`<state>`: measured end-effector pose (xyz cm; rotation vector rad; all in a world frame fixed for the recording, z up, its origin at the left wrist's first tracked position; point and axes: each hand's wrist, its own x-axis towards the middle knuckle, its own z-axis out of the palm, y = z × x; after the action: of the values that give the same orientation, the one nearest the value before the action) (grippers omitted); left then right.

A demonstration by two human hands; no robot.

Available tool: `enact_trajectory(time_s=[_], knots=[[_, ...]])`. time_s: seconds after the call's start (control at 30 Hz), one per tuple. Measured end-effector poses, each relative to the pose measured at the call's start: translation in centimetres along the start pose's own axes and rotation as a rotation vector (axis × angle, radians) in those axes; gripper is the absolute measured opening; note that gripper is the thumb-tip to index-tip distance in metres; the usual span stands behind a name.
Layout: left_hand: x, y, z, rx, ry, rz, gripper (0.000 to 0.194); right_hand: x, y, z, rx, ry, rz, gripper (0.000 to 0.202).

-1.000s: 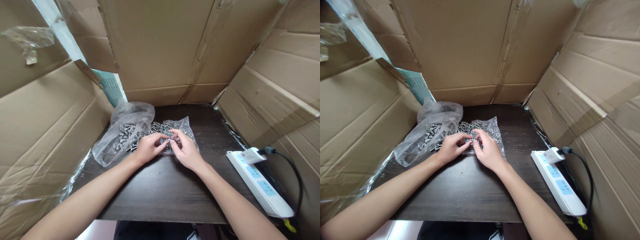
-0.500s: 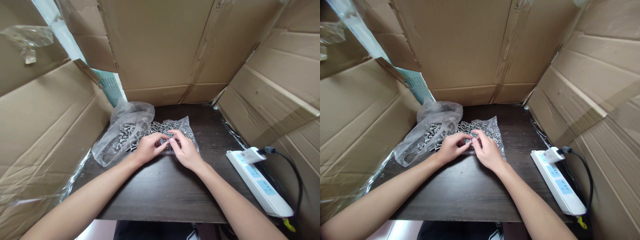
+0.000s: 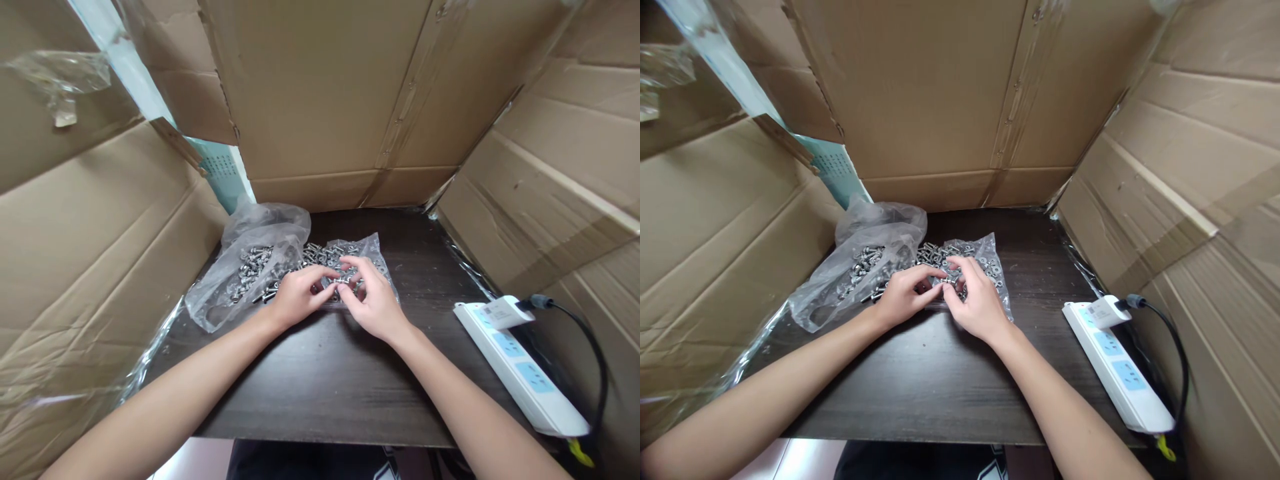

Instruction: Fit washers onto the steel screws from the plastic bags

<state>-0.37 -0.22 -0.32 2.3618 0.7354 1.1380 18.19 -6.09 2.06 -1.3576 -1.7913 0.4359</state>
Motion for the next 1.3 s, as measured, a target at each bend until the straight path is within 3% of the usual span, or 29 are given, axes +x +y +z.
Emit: enact_trajectory(time_s=[0.07, 0.2, 0.4, 0.57, 0.73, 0.87, 1.03, 1.3], knots=[[-0.03, -0.04, 0.02, -0.005, -0.001, 0.002, 0.014, -0.04, 0.01, -0.01, 0.004, -0.014, 0.002, 0.041], [-0.04, -0.01, 0.04, 0.005, 0.015, 0.010, 0.014, -0.08, 0.18, -0.02, 0.011, -0.064, 0.058, 0.031], [-0.05, 0.03, 0.04, -0.012, 0.008, 0.006, 0.015, -0.05, 0.16, 0.04, -0.002, -0.008, 0.017, 0.040], [-0.04, 0.09, 0.00, -0.004, 0.005, 0.007, 0.014, 0.03, -0.01, -0.10, -0.005, -0.058, 0.065, 0.027], [-0.04, 0.01, 0.00, -0.008, 0.005, 0.013, 0.014, -0.02, 0.00, 0.05, -0.029, -0.012, -0.004, 0.039], [-0.01, 0.03, 0.07, 0.000, 0.018, 0.023, 0.013, 0.01, 0.03, 0.04, -0.021, -0.060, 0.048, 0.028], [0.01, 0.06, 0.07, -0.005, 0.019, 0.026, 0.013, 0.01, 0.04, 0.01, -0.042, 0.002, -0.007, 0.034], [-0.03, 0.01, 0.08, -0.015, 0.007, 0.009, 0.013, 0.03, -0.02, -0.12, -0.032, -0.025, 0.027, 0.027]])
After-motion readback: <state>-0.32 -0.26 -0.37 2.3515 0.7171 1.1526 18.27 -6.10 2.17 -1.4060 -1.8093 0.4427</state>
